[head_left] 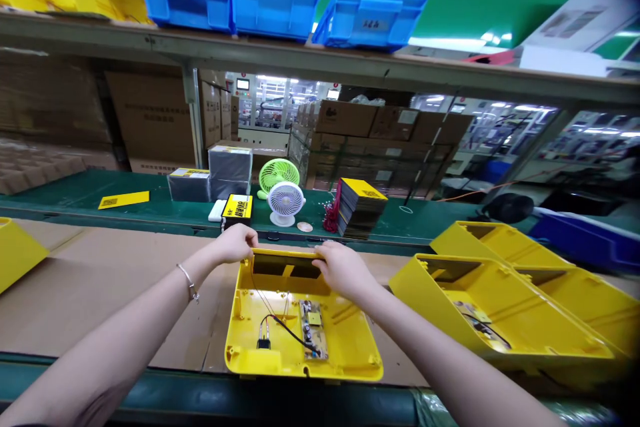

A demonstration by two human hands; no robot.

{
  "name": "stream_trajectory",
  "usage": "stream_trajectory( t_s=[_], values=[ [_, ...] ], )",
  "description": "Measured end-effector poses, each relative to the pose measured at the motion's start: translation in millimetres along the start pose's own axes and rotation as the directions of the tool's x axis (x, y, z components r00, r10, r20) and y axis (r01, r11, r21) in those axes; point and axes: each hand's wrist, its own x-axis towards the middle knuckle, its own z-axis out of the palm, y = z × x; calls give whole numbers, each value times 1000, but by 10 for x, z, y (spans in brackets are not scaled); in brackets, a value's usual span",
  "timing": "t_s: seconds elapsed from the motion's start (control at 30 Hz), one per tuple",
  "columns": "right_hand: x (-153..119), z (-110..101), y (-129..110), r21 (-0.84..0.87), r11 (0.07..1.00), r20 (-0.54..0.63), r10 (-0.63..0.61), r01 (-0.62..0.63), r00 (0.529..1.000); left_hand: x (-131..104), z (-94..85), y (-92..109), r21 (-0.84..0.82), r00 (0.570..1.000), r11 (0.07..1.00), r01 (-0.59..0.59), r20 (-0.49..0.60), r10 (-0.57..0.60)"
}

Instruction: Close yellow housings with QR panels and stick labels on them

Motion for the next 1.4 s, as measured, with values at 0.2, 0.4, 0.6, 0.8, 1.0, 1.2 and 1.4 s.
stream_trajectory(
  t_s=[0.2,0.4,0.6,0.8,1.0,1.2,1.4],
  values=[
    [-165,-313,21,-23,997,-235,-75,71,969,-343,-176,309,74,974,991,-114,-186,126],
    [-483,-265,5,-48,955,-167,-297,293,940,-708,-77,237,169,962,957,-237,-95,255],
    [-345,-220,48,327,929,-103,-147,173,984,-623,-13,152,53,988,990,-131,89,126],
    [109,-28,157,460,865,120,163,-200,979,-145,207,199,77,975,997,-26,-219,43],
    [338,71,65,421,861,155,243,-286,958,158,185,182,98,950,995,-31,-308,59],
    [375,83,54,391,883,101,239,-259,966,655,-4,-91,68,955,998,0,-297,20],
    [372,70,66,389,894,87,206,-224,975,1021,-78,-671,175,904,974,145,-423,-59]
  ],
)
